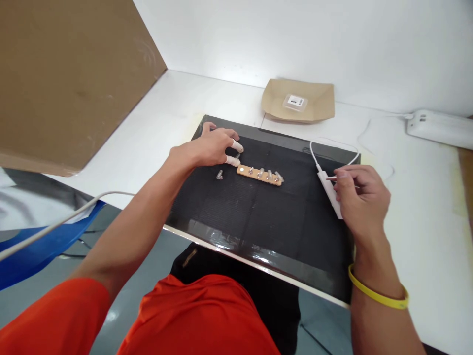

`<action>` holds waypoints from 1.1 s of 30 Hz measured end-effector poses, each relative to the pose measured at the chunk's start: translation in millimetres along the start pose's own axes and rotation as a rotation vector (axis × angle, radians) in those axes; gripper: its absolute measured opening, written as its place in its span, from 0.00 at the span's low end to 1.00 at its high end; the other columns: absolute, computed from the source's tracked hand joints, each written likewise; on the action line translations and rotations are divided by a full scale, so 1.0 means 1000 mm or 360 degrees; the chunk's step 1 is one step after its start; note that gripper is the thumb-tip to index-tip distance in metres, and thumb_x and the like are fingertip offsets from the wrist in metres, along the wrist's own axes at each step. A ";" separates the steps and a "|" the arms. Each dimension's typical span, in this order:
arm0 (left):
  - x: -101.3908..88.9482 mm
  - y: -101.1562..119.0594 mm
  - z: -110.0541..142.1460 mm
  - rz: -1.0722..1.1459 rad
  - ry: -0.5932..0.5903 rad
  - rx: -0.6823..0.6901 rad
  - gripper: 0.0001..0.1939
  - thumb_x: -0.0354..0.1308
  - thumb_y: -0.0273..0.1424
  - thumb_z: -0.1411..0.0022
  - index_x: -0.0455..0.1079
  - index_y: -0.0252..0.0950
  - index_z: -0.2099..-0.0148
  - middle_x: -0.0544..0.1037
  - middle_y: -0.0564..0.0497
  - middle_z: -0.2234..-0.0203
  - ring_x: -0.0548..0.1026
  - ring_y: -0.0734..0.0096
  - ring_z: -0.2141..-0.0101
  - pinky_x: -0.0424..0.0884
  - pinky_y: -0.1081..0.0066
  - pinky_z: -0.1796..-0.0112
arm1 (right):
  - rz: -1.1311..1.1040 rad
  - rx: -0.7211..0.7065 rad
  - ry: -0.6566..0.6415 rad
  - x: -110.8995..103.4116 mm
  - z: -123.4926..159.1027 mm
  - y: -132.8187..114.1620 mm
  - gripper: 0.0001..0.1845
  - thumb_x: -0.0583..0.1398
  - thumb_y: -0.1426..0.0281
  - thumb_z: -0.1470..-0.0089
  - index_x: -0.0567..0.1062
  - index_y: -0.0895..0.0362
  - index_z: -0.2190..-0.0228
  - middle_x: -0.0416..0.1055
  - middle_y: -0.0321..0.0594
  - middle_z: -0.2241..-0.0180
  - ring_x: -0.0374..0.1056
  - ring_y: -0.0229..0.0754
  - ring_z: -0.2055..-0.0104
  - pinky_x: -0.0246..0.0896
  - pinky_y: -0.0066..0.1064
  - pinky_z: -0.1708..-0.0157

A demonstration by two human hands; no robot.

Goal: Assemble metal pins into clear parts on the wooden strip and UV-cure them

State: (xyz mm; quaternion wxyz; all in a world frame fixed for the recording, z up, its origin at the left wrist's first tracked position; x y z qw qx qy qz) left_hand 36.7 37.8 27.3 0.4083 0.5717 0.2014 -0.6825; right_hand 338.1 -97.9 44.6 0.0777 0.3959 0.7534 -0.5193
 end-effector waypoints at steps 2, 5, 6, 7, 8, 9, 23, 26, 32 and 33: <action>0.000 -0.002 -0.002 0.0013 0.0003 -0.0006 0.15 0.61 0.41 0.34 0.81 0.45 0.49 0.72 0.44 0.38 0.70 0.54 0.42 0.51 0.52 0.41 | 0.0009 -0.0006 0.0001 0.000 0.000 0.000 0.17 0.62 0.64 0.39 0.75 0.54 0.79 0.78 0.41 0.65 0.75 0.44 0.61 0.67 0.35 0.68; 0.000 -0.004 -0.005 0.0036 0.0024 0.0026 0.16 0.62 0.44 0.36 0.82 0.45 0.50 0.74 0.46 0.40 0.70 0.54 0.43 0.52 0.54 0.43 | 0.0027 -0.0002 -0.0003 0.000 0.000 0.001 0.17 0.62 0.63 0.38 0.75 0.54 0.78 0.78 0.41 0.64 0.75 0.44 0.61 0.66 0.34 0.69; -0.001 -0.004 -0.006 0.0042 0.0034 0.0038 0.17 0.63 0.45 0.36 0.82 0.45 0.51 0.74 0.47 0.41 0.70 0.54 0.44 0.52 0.54 0.43 | 0.0034 -0.0001 -0.0002 -0.001 0.000 0.002 0.17 0.61 0.63 0.38 0.75 0.54 0.78 0.78 0.41 0.64 0.75 0.44 0.60 0.66 0.34 0.69; -0.001 -0.005 -0.006 0.0047 0.0039 0.0047 0.17 0.63 0.47 0.37 0.82 0.44 0.52 0.74 0.47 0.41 0.70 0.54 0.44 0.52 0.54 0.42 | 0.0041 -0.0002 -0.0003 -0.001 0.000 0.002 0.17 0.61 0.63 0.38 0.75 0.54 0.77 0.78 0.41 0.64 0.75 0.44 0.60 0.66 0.33 0.70; -0.001 -0.006 -0.006 0.0052 0.0043 0.0053 0.18 0.63 0.48 0.38 0.82 0.44 0.52 0.74 0.47 0.41 0.70 0.55 0.45 0.52 0.54 0.42 | 0.0047 -0.0002 -0.0005 -0.001 0.000 0.002 0.16 0.61 0.63 0.38 0.76 0.54 0.77 0.78 0.41 0.64 0.75 0.43 0.60 0.66 0.33 0.70; -0.001 -0.007 -0.006 0.0058 0.0044 0.0061 0.19 0.63 0.49 0.38 0.82 0.44 0.52 0.74 0.47 0.41 0.71 0.55 0.45 0.52 0.54 0.42 | 0.0050 -0.0003 -0.0007 -0.001 0.000 0.002 0.16 0.61 0.63 0.38 0.76 0.54 0.77 0.78 0.41 0.64 0.75 0.43 0.60 0.66 0.33 0.70; -0.003 0.007 0.006 -0.0003 0.0260 0.0196 0.12 0.61 0.40 0.38 0.81 0.39 0.60 0.79 0.47 0.44 0.72 0.54 0.43 0.44 0.47 0.36 | 0.0068 -0.0050 0.0009 -0.002 0.000 -0.002 0.16 0.62 0.64 0.38 0.76 0.55 0.77 0.78 0.41 0.64 0.75 0.43 0.60 0.66 0.34 0.67; -0.008 0.010 0.009 0.0031 0.0313 0.0229 0.12 0.61 0.41 0.38 0.81 0.39 0.61 0.80 0.47 0.45 0.72 0.54 0.43 0.43 0.46 0.36 | 0.0060 -0.0047 0.0027 -0.003 0.000 -0.001 0.15 0.62 0.64 0.38 0.77 0.55 0.76 0.78 0.41 0.64 0.75 0.43 0.60 0.67 0.34 0.67; -0.027 0.031 0.018 0.0169 0.0283 0.0376 0.11 0.62 0.40 0.38 0.80 0.40 0.60 0.80 0.48 0.45 0.72 0.55 0.41 0.44 0.49 0.36 | 0.0060 0.0000 0.0026 -0.004 0.001 0.005 0.14 0.61 0.62 0.37 0.79 0.55 0.72 0.78 0.42 0.63 0.76 0.44 0.59 0.68 0.33 0.69; -0.030 0.037 0.019 0.0185 0.0274 0.0415 0.11 0.62 0.40 0.38 0.79 0.40 0.59 0.80 0.48 0.44 0.71 0.55 0.41 0.44 0.49 0.36 | 0.0057 0.0000 0.0025 -0.005 0.001 0.004 0.14 0.61 0.62 0.37 0.79 0.55 0.72 0.78 0.42 0.63 0.76 0.44 0.59 0.68 0.33 0.69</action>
Point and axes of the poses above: each hand's wrist, its own z-axis away from the middle knuckle, its own x-axis out of the palm, y = z × x, the point moved 9 cm from there along -z, towards the middle knuckle
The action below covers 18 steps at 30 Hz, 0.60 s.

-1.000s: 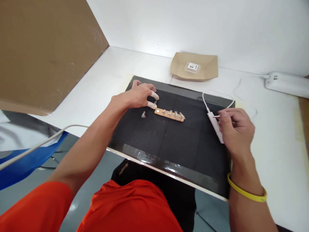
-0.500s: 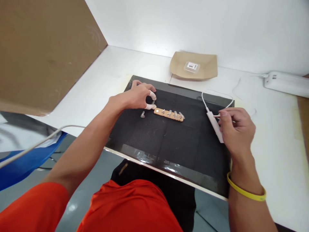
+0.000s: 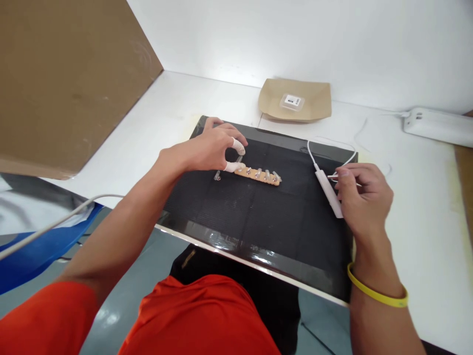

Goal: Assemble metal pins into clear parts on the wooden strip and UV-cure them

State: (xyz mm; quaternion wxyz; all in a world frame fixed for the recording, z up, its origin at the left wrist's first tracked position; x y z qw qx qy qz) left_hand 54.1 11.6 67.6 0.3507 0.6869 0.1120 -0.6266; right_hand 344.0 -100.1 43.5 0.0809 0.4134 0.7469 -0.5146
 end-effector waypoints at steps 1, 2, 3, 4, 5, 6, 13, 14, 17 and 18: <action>-0.001 0.006 -0.002 0.0018 -0.0012 0.0036 0.11 0.62 0.40 0.38 0.79 0.40 0.59 0.80 0.49 0.44 0.71 0.55 0.41 0.44 0.49 0.36 | -0.0001 -0.0004 0.0000 0.000 0.000 -0.001 0.14 0.61 0.62 0.37 0.79 0.55 0.72 0.78 0.41 0.63 0.76 0.44 0.60 0.68 0.33 0.69; -0.001 0.012 -0.003 0.0034 -0.0026 0.0070 0.10 0.63 0.40 0.38 0.79 0.40 0.60 0.80 0.49 0.44 0.72 0.56 0.41 0.44 0.49 0.36 | 0.0001 -0.0011 0.0002 -0.001 0.000 -0.002 0.14 0.61 0.63 0.37 0.78 0.55 0.73 0.78 0.41 0.64 0.76 0.44 0.60 0.67 0.33 0.69; 0.000 0.018 -0.005 0.0050 -0.0044 0.0097 0.10 0.63 0.40 0.38 0.79 0.40 0.60 0.80 0.49 0.44 0.72 0.56 0.42 0.44 0.50 0.37 | 0.0006 -0.0022 0.0007 -0.001 -0.001 -0.003 0.14 0.62 0.63 0.37 0.78 0.55 0.74 0.78 0.41 0.64 0.76 0.43 0.60 0.67 0.33 0.69; 0.003 0.022 -0.007 0.0065 -0.0063 0.0115 0.10 0.63 0.40 0.38 0.79 0.41 0.60 0.80 0.49 0.44 0.72 0.57 0.42 0.44 0.50 0.37 | 0.0010 -0.0035 0.0014 -0.001 -0.001 -0.004 0.14 0.62 0.63 0.38 0.78 0.55 0.74 0.78 0.41 0.64 0.76 0.43 0.60 0.67 0.32 0.69; 0.006 0.024 -0.009 0.0076 -0.0085 0.0123 0.10 0.63 0.40 0.38 0.79 0.41 0.60 0.80 0.50 0.45 0.72 0.57 0.42 0.44 0.50 0.37 | 0.0013 -0.0046 0.0013 -0.001 -0.001 -0.006 0.15 0.62 0.64 0.38 0.77 0.55 0.75 0.78 0.41 0.64 0.76 0.43 0.60 0.67 0.32 0.69; 0.009 0.025 -0.011 0.0084 -0.0105 0.0121 0.10 0.64 0.40 0.38 0.79 0.41 0.59 0.80 0.50 0.45 0.72 0.57 0.42 0.43 0.50 0.37 | 0.0013 -0.0051 0.0011 -0.001 -0.001 -0.007 0.15 0.61 0.64 0.38 0.77 0.55 0.75 0.78 0.41 0.64 0.76 0.43 0.60 0.67 0.32 0.69; 0.020 0.019 -0.013 0.0049 -0.0167 0.0063 0.11 0.64 0.39 0.39 0.79 0.40 0.58 0.81 0.49 0.45 0.71 0.58 0.42 0.39 0.50 0.37 | 0.0034 -0.0046 -0.0029 0.000 -0.001 -0.010 0.14 0.61 0.65 0.38 0.77 0.55 0.74 0.79 0.41 0.64 0.75 0.42 0.61 0.65 0.31 0.71; 0.020 0.018 -0.013 0.0039 -0.0170 0.0062 0.11 0.63 0.40 0.38 0.79 0.40 0.57 0.80 0.49 0.45 0.71 0.58 0.41 0.39 0.50 0.37 | 0.0039 -0.0055 -0.0031 0.000 -0.002 -0.011 0.14 0.61 0.65 0.37 0.77 0.55 0.74 0.79 0.41 0.64 0.75 0.42 0.61 0.65 0.31 0.71; 0.020 0.019 -0.013 0.0012 -0.0205 0.0067 0.13 0.63 0.42 0.37 0.79 0.40 0.57 0.80 0.48 0.44 0.71 0.58 0.41 0.39 0.51 0.37 | 0.0041 -0.0072 -0.0028 0.000 -0.002 -0.011 0.14 0.61 0.65 0.37 0.77 0.54 0.75 0.78 0.40 0.64 0.75 0.42 0.61 0.66 0.31 0.71; 0.021 0.019 -0.012 0.0005 -0.0214 0.0067 0.14 0.63 0.44 0.37 0.79 0.40 0.57 0.79 0.48 0.43 0.70 0.58 0.41 0.39 0.51 0.37 | 0.0038 -0.0068 -0.0026 0.000 -0.002 -0.011 0.14 0.61 0.65 0.37 0.77 0.54 0.75 0.78 0.40 0.64 0.75 0.42 0.61 0.66 0.32 0.70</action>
Point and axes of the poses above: each hand's wrist, its own z-axis away from the middle knuckle, its own x-axis out of the palm, y = z × x, the point moved 9 cm from there along -z, towards the middle knuckle
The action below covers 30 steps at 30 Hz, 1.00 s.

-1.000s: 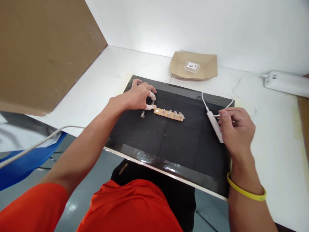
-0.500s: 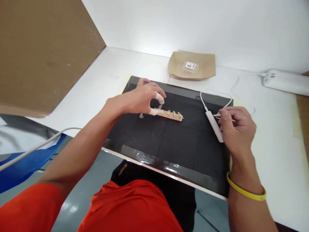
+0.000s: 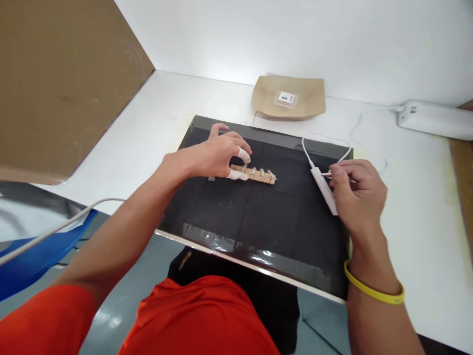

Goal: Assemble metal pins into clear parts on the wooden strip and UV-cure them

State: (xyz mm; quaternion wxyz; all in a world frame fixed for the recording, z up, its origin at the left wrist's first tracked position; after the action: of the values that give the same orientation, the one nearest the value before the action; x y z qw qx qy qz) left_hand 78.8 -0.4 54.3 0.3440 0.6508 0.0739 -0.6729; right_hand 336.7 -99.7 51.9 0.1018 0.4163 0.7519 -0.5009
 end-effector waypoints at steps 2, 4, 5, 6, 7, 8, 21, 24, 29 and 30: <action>0.000 -0.001 0.001 0.0000 0.0006 -0.0017 0.18 0.62 0.47 0.37 0.79 0.41 0.53 0.78 0.47 0.41 0.69 0.56 0.39 0.40 0.51 0.36 | -0.0002 0.0019 -0.0006 0.000 0.000 0.001 0.14 0.61 0.64 0.37 0.77 0.53 0.74 0.78 0.39 0.64 0.75 0.43 0.60 0.66 0.32 0.70; 0.000 -0.002 0.002 0.0009 0.0034 -0.0049 0.24 0.62 0.50 0.38 0.78 0.41 0.47 0.75 0.45 0.38 0.68 0.55 0.37 0.39 0.51 0.36 | 0.0005 0.0044 -0.0017 0.000 0.000 0.002 0.14 0.60 0.63 0.37 0.77 0.51 0.74 0.78 0.39 0.63 0.75 0.43 0.60 0.66 0.33 0.69; -0.001 -0.003 0.003 0.0013 0.0047 -0.0060 0.26 0.62 0.52 0.38 0.77 0.41 0.46 0.75 0.44 0.37 0.68 0.54 0.37 0.39 0.51 0.35 | 0.0012 0.0055 -0.0024 0.000 0.000 0.002 0.14 0.60 0.63 0.37 0.77 0.51 0.74 0.78 0.39 0.63 0.75 0.44 0.60 0.66 0.33 0.69; -0.001 -0.003 0.005 0.0016 0.0052 -0.0068 0.28 0.62 0.53 0.38 0.76 0.41 0.45 0.74 0.43 0.37 0.67 0.54 0.36 0.39 0.51 0.35 | 0.0019 0.0064 -0.0031 0.001 0.001 0.002 0.14 0.60 0.63 0.37 0.77 0.51 0.74 0.78 0.39 0.63 0.75 0.44 0.60 0.66 0.33 0.69; -0.001 -0.003 0.006 0.0017 0.0052 -0.0073 0.29 0.62 0.54 0.39 0.76 0.41 0.44 0.74 0.43 0.37 0.67 0.54 0.36 0.38 0.51 0.35 | 0.0023 0.0069 -0.0032 0.000 0.001 0.002 0.13 0.60 0.63 0.37 0.77 0.51 0.73 0.78 0.39 0.63 0.75 0.44 0.60 0.66 0.33 0.69; -0.001 -0.003 0.007 0.0019 0.0051 -0.0076 0.29 0.62 0.55 0.39 0.76 0.42 0.44 0.74 0.43 0.37 0.67 0.54 0.36 0.38 0.51 0.35 | 0.0024 0.0068 -0.0030 0.000 0.001 0.002 0.13 0.60 0.63 0.37 0.77 0.51 0.73 0.78 0.39 0.63 0.75 0.44 0.60 0.66 0.33 0.70; -0.006 -0.004 0.018 0.0056 0.0143 -0.0099 0.31 0.65 0.52 0.38 0.73 0.44 0.38 0.70 0.44 0.34 0.65 0.51 0.35 0.41 0.51 0.34 | 0.0019 0.0011 -0.0004 -0.001 0.000 0.000 0.14 0.61 0.65 0.38 0.77 0.55 0.74 0.78 0.42 0.64 0.75 0.42 0.61 0.66 0.31 0.69; -0.015 -0.018 0.040 0.0073 0.0273 -0.0267 0.49 0.65 0.59 0.42 0.58 0.42 0.27 0.67 0.40 0.32 0.63 0.45 0.33 0.45 0.51 0.34 | 0.0008 0.0054 -0.0007 -0.001 0.000 0.002 0.14 0.61 0.63 0.38 0.78 0.55 0.73 0.78 0.42 0.63 0.75 0.43 0.60 0.67 0.32 0.69; -0.019 -0.041 0.105 0.0097 0.0422 -0.0576 0.55 0.62 0.66 0.46 0.56 0.42 0.26 0.71 0.41 0.35 0.66 0.43 0.36 0.46 0.49 0.32 | -0.0028 0.0063 -0.0017 0.001 0.002 0.004 0.15 0.61 0.61 0.38 0.78 0.55 0.74 0.78 0.43 0.64 0.74 0.44 0.62 0.66 0.33 0.71; -0.018 -0.043 0.120 0.0094 0.0481 -0.0649 0.55 0.62 0.67 0.47 0.58 0.42 0.27 0.71 0.41 0.35 0.65 0.42 0.35 0.48 0.50 0.33 | -0.0034 0.0080 -0.0019 0.002 0.002 0.005 0.16 0.61 0.60 0.38 0.78 0.55 0.74 0.78 0.44 0.63 0.73 0.44 0.64 0.66 0.33 0.72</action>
State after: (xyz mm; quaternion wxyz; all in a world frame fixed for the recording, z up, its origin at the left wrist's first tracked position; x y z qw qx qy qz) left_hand -46.0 -27.1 73.5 0.4726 0.6631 0.2396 -0.5287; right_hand 338.8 -100.0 46.2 0.0904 0.4078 0.7429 -0.5232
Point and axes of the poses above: each hand's wrist, its own z-axis away from the middle knuckle, its own x-axis out of the palm, y = z × x, the point moved 9 cm from there along -z, towards the middle knuckle
